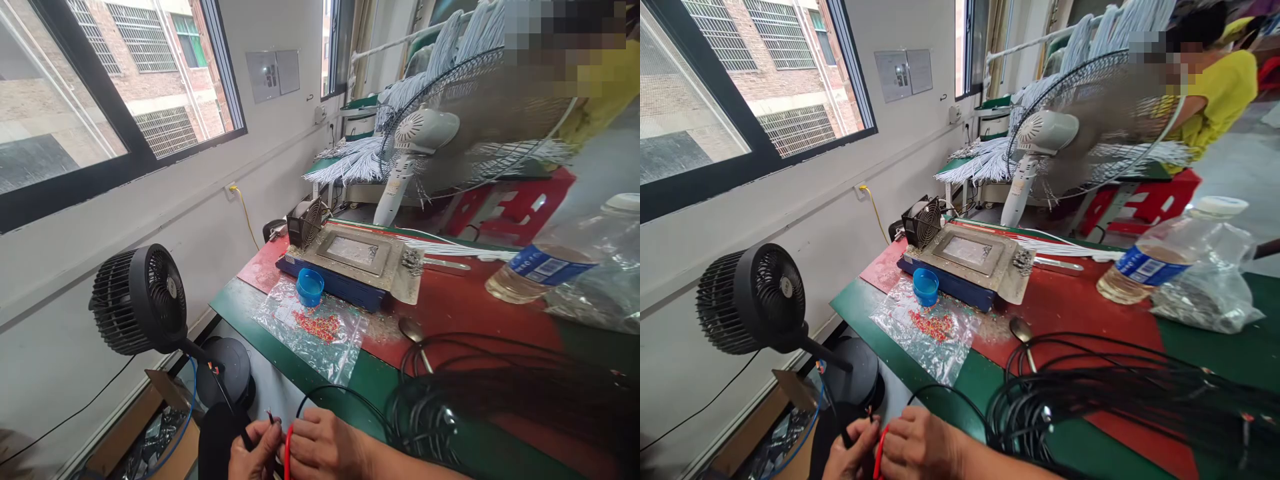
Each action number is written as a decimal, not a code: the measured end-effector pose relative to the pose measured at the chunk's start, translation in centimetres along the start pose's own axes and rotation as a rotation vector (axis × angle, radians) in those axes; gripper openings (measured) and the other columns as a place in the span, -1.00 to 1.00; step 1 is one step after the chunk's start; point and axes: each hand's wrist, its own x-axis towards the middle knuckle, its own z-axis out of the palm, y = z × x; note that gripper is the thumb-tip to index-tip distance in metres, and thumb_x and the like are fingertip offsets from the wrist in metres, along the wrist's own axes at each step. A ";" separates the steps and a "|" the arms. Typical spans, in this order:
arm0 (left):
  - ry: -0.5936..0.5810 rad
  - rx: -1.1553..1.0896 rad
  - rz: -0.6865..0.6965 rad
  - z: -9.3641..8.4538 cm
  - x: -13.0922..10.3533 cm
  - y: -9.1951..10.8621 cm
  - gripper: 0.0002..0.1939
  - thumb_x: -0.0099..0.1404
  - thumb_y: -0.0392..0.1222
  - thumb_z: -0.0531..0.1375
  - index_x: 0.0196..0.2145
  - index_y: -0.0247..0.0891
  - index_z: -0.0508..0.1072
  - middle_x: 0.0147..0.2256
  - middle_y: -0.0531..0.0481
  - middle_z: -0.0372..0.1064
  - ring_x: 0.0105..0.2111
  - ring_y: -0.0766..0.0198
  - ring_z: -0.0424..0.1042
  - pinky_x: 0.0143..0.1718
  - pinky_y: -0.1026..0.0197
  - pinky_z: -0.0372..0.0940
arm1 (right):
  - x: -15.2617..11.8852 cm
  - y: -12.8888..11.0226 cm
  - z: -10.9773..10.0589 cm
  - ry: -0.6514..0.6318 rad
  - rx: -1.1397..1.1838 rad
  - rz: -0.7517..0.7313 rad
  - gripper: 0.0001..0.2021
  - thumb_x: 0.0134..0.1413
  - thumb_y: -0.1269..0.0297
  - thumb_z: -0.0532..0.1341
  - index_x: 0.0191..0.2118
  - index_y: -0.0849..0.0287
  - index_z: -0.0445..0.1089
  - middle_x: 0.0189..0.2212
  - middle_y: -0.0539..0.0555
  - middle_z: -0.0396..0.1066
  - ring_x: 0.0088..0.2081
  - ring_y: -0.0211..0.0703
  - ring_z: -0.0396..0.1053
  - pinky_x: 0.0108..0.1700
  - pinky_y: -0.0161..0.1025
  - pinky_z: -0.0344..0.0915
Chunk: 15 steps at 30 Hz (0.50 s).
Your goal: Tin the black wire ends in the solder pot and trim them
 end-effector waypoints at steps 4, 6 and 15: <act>0.022 -0.018 0.000 0.1 -0.2 0.0 -0.61 -0.49 -0.10 0.45 -0.78 -0.36 0.37 -0.82 0.08 0.25 -0.78 0.53 0.15 -0.70 0.43 0.02 | 0.0 -0.1 0.0 -0.015 -0.009 -0.008 -0.74 0.13 0.34 0.04 -0.57 0.21 0.22 -0.66 -0.06 0.15 -0.61 -0.31 0.02 -0.58 -0.25 -0.20; 0.035 -0.017 -0.002 0.2 -0.3 0.1 -0.60 -0.50 -0.09 0.45 -0.78 -0.35 0.34 -0.83 0.07 0.25 -0.79 0.50 0.16 -0.71 0.41 0.03 | 0.1 -0.2 -0.1 -0.013 -0.013 -0.006 -0.75 0.13 0.34 0.04 -0.55 0.21 0.23 -0.65 -0.06 0.16 -0.61 -0.32 0.03 -0.58 -0.25 -0.19; 0.056 0.051 -0.019 -1.1 0.7 -0.8 -0.58 -0.48 0.01 0.43 -0.73 -0.32 0.39 -0.81 0.10 0.27 -0.79 0.54 0.14 -0.77 0.44 -0.05 | -0.1 -0.3 0.1 -0.007 -0.071 -0.040 -0.80 0.06 0.35 0.13 -0.56 0.20 0.22 -0.64 -0.09 0.15 -0.60 -0.33 0.05 -0.59 -0.27 -0.16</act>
